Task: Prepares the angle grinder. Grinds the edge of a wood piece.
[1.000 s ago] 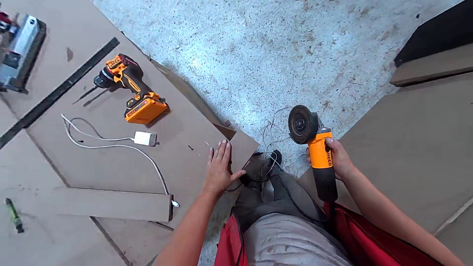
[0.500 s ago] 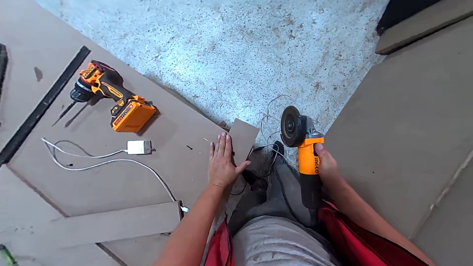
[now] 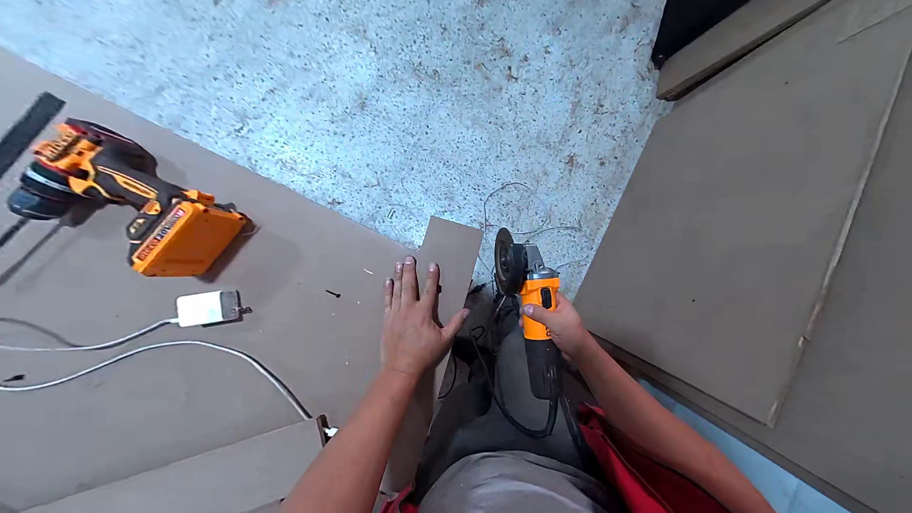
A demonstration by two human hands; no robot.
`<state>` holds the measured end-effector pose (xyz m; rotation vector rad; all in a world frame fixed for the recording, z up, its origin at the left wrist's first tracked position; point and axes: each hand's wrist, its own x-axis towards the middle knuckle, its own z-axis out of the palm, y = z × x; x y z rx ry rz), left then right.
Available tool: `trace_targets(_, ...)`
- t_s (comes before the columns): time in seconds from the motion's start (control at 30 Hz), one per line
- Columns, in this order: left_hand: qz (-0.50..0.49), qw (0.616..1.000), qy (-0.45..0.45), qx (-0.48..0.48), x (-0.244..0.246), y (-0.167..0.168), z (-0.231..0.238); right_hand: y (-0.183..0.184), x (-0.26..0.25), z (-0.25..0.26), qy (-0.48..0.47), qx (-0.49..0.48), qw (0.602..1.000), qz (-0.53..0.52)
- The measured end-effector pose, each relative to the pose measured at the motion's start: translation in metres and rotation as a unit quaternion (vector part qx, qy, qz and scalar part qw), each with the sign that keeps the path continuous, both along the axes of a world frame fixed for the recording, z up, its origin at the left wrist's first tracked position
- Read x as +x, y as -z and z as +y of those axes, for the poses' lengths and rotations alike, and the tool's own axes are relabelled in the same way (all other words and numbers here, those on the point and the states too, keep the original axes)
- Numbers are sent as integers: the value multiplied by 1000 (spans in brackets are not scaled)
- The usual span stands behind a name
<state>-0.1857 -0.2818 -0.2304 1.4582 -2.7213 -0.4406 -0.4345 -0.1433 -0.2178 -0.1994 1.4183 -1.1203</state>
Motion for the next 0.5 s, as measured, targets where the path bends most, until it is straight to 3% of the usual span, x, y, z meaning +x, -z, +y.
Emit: trace_targets(0.5, 10, 1000, -3, -3, 2, 4, -2, 6, 0, -30, -38, 23, 999, 19)
